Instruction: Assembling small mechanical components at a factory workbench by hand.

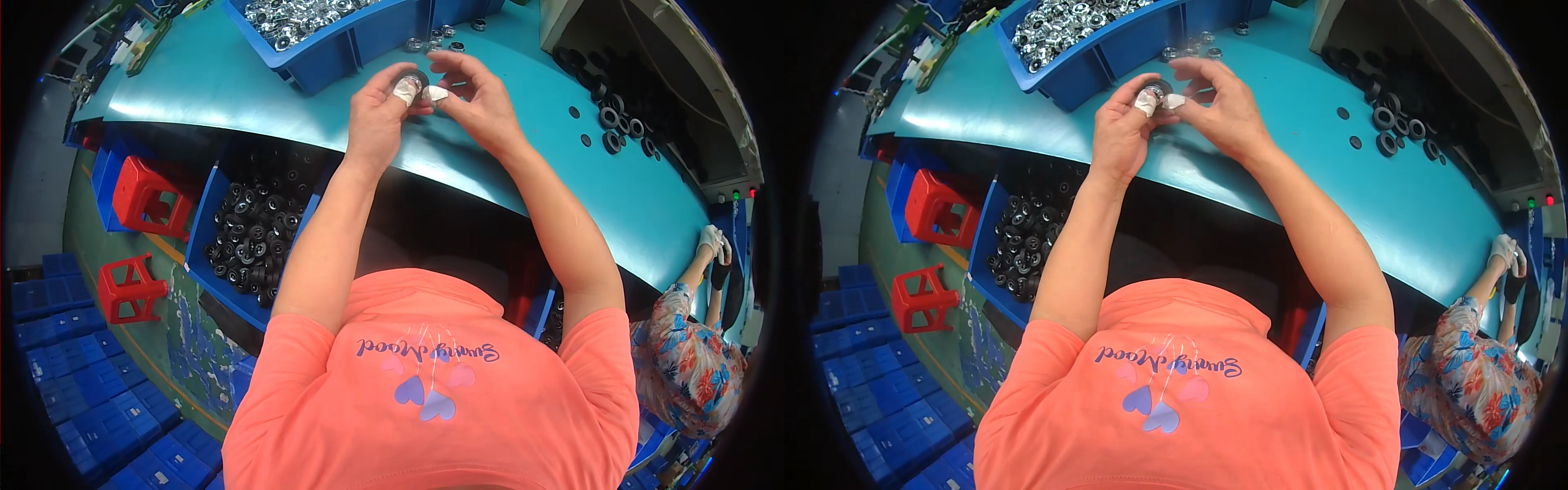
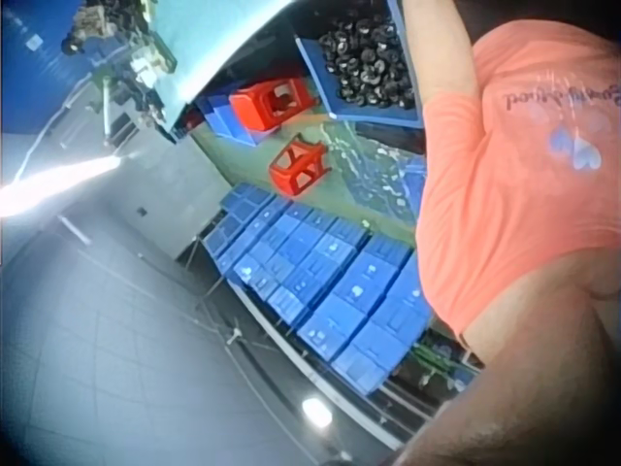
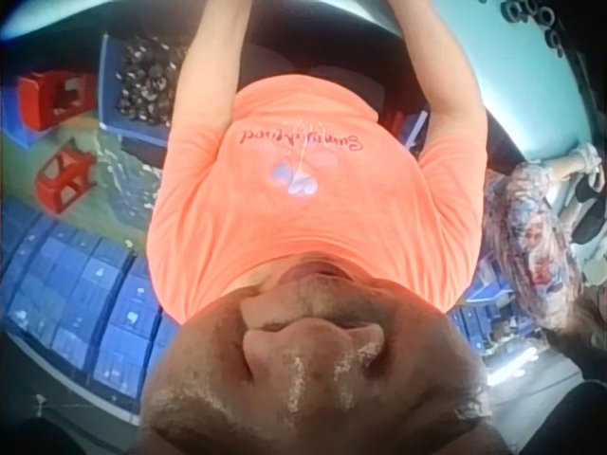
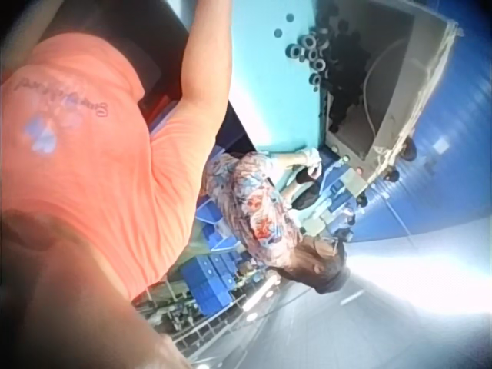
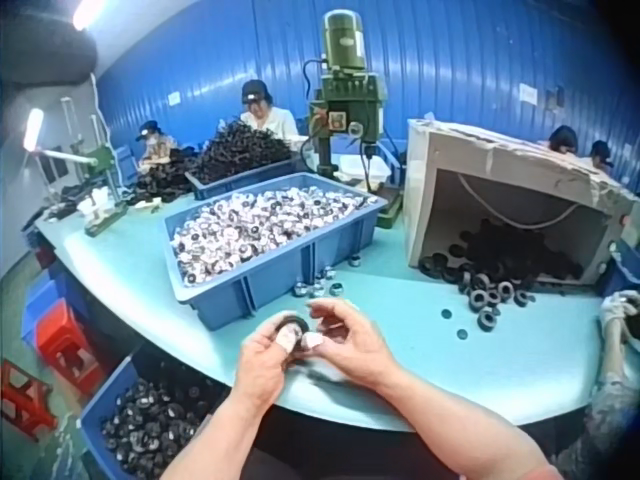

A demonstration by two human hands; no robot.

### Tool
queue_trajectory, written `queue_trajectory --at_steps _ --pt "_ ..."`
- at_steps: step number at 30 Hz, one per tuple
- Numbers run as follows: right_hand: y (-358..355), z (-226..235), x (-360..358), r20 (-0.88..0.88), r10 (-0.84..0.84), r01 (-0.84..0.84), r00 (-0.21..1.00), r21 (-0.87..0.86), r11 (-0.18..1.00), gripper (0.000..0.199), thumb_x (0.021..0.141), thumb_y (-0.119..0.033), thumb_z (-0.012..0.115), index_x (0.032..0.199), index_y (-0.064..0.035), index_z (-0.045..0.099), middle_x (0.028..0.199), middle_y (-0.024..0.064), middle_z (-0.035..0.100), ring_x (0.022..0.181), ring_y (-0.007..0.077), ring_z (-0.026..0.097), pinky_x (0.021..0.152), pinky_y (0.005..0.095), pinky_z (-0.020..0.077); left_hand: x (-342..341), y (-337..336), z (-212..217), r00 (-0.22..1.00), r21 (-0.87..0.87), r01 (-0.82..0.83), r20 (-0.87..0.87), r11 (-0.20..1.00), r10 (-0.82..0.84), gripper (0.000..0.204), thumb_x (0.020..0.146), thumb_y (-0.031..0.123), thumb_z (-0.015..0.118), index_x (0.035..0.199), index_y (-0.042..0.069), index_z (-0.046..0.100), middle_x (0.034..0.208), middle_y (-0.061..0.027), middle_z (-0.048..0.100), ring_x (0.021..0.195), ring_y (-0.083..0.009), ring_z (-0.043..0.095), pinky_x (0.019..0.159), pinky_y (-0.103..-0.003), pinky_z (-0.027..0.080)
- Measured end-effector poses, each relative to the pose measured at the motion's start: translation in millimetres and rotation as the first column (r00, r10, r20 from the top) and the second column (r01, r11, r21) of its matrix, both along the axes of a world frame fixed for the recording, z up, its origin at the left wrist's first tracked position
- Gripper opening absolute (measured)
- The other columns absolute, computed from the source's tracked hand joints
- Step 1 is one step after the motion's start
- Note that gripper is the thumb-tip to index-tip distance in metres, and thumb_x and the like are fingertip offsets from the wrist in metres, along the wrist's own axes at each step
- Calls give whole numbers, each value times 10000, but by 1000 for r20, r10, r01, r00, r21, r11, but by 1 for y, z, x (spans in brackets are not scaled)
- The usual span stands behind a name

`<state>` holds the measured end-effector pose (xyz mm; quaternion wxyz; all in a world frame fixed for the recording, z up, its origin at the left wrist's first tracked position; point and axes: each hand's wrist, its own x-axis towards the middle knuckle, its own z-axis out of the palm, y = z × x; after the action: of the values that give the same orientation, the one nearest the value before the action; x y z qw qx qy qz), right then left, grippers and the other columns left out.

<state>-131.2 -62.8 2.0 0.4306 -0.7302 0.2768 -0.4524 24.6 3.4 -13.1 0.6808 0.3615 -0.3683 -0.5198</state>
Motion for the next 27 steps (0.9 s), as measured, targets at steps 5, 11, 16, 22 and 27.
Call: queue_trajectory --at_steps 5,11,16,22,27 --pt "1 0 -4 -50 149 -129 988 280 951 408 823 -122 721 1218 -26 689 1120 73 683 963 164 655 844 311 530 -1 -1 -3 993 -21 -83 81 996 85 258 968 14 587 1217 -28 635 998 -78 687 854 -159 679 770 -312 597" --pt "6 -3 -4 -93 39 -34 995 60 998 288 814 -130 753 1097 -78 767 1031 62 694 922 152 649 820 290 518 -8 1 2 971 -3 -160 179 987 158 243 973 16 582 1205 -25 645 975 -79 694 826 -151 683 731 -296 604" --pt "0 -7 -4 -7 24 -23 1000 187 982 301 805 -146 774 1103 -99 771 968 46 688 851 134 623 780 285 506 -8 -1 6 983 -10 -94 158 996 94 238 991 54 573 1210 2 650 941 -68 691 792 -138 676 708 -292 607" --pt "3 -8 -7 -50 -4 6 999 39 999 285 813 -159 784 1096 -126 779 842 27 662 769 127 581 714 302 485 -9 1 9 961 12 -116 254 993 109 229 992 72 579 1200 40 670 874 -46 685 687 -109 648 623 -264 583" --pt "13 0 -6 -129 -37 34 991 -21 999 298 817 -159 782 1107 -96 769 861 20 689 783 119 603 708 286 495 -17 3 15 901 32 -257 368 966 228 210 982 76 590 1160 61 700 786 -15 669 597 -85 596 574 -238 545"
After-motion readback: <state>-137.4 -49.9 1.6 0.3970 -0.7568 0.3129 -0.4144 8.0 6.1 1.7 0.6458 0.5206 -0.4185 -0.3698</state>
